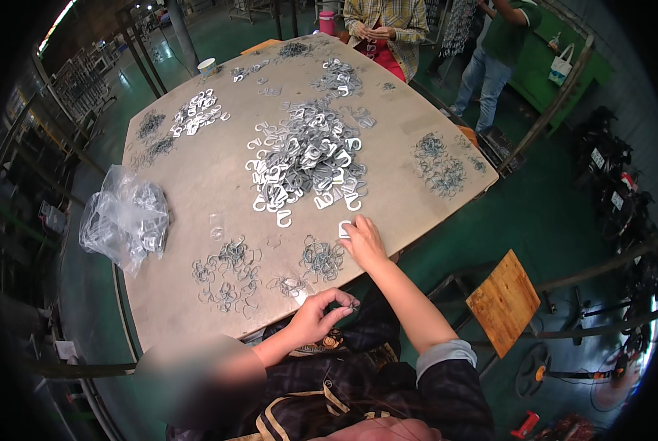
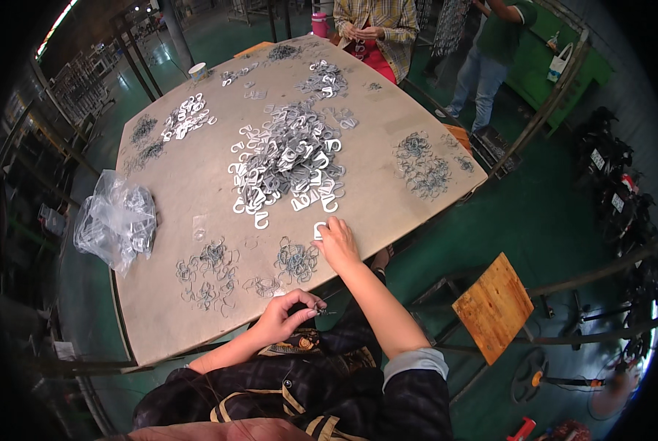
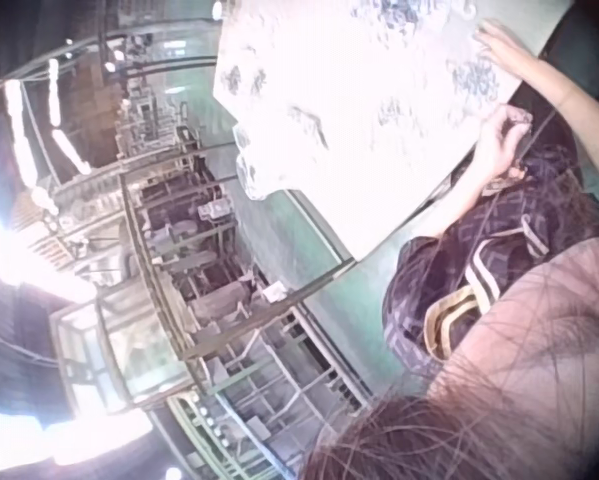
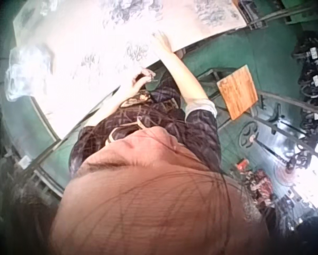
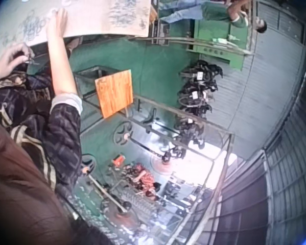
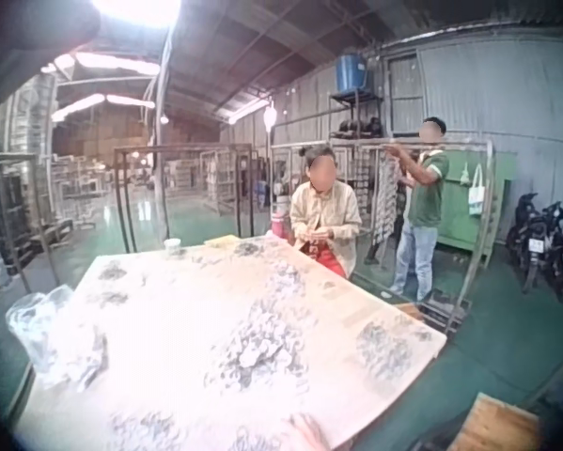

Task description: The person repeatedly picks up small metal hooks and spring clips from a table, links them together by hand, and hangs the assembled chains on a nearby metal rack. The process is repeated continuously throughout the clip.

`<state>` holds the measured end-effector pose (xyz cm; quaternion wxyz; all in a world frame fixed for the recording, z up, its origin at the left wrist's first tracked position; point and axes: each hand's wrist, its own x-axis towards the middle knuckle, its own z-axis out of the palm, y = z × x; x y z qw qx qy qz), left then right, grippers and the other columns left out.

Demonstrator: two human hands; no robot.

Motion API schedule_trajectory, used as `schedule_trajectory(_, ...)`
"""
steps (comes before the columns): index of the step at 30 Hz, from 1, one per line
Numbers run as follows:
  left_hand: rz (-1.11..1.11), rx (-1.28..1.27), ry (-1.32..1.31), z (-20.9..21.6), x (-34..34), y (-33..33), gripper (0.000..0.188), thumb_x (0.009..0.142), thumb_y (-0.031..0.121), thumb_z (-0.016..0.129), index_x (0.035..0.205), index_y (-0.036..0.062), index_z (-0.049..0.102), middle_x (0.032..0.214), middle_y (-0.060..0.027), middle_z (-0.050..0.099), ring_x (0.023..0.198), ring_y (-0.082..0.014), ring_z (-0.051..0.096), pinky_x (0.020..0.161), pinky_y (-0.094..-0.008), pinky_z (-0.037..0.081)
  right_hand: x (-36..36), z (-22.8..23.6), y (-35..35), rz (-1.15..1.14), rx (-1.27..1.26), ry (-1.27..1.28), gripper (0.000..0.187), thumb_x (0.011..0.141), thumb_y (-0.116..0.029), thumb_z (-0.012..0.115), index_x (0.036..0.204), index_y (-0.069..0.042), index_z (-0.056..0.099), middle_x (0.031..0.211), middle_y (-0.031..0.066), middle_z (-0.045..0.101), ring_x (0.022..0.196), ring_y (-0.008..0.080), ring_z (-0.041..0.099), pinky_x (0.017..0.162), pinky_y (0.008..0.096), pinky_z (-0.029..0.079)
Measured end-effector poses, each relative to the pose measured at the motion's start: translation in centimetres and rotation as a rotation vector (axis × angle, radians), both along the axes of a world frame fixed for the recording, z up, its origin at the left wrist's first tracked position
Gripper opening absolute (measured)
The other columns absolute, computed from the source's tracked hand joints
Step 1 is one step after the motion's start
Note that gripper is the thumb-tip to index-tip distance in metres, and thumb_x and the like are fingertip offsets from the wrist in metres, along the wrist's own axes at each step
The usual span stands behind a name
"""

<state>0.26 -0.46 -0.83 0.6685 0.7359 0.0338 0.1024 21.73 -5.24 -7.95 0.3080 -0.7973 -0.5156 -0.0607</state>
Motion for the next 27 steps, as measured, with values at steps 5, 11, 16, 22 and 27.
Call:
schedule_trajectory(5,0.013,0.005,-0.003,-0.4,-0.5,0.2,0.01,0.09,0.003,0.063,0.095,-0.0004,0.055,0.099,-0.012,0.069,0.098,-0.0203,0.066,0.089,-0.0324,0.049,0.9,-1.0,1.0,0.12,-0.01,-0.191,0.019,0.08,-0.016,0.07,0.09,-0.002,0.063,0.089,0.0107,0.055,0.087,0.0289,0.058,0.076,0.0405,0.051)
schedule_trajectory(11,0.013,-0.002,0.03,-0.2,-0.3,0.2,0.007,0.092,0.002,0.061,0.094,-0.0014,0.055,0.102,-0.0123,0.068,0.099,-0.0165,0.062,0.09,-0.0315,0.047,1.2,-0.9,0.9,-0.101,0.18,-0.184,0.009,0.082,-0.008,0.065,0.084,0.0,0.065,0.082,0.0121,0.059,0.074,0.0305,0.063,0.063,0.0389,0.053)
schedule_trajectory(16,0.109,0.023,-0.023,-0.5,0.1,0.1,0.008,0.09,0.001,0.062,0.094,-0.0013,0.056,0.098,-0.0125,0.069,0.095,-0.0193,0.065,0.086,-0.0315,0.049,-0.9,2.6,-1.6,-0.136,0.326,0.722,0.013,0.084,-0.008,0.07,0.087,0.004,0.07,0.075,0.0096,0.063,0.062,0.0178,0.061,0.056,0.0314,0.048)
schedule_trajectory(22,0.225,0.088,-0.051,-0.7,0.7,-0.4,0.009,0.087,0.001,0.064,0.094,-0.001,0.058,0.092,-0.0124,0.069,0.088,-0.0228,0.068,0.079,-0.032,0.051,-5.8,6.8,-7.3,-0.043,0.296,1.183,0.017,0.085,-0.01,0.073,0.089,0.006,0.071,0.073,0.0065,0.065,0.063,0.0107,0.063,0.056,0.0232,0.051)
schedule_trajectory(27,0.252,0.151,0.016,-0.6,0.4,-1.0,0.01,0.086,0.004,0.068,0.092,0.0002,0.061,0.084,-0.0108,0.067,0.08,-0.0216,0.065,0.073,-0.0314,0.049,-8.0,7.4,-8.6,0.003,0.288,1.153,0.017,0.087,-0.01,0.072,0.088,0.006,0.071,0.072,0.007,0.065,0.063,0.0114,0.064,0.056,0.0234,0.052)
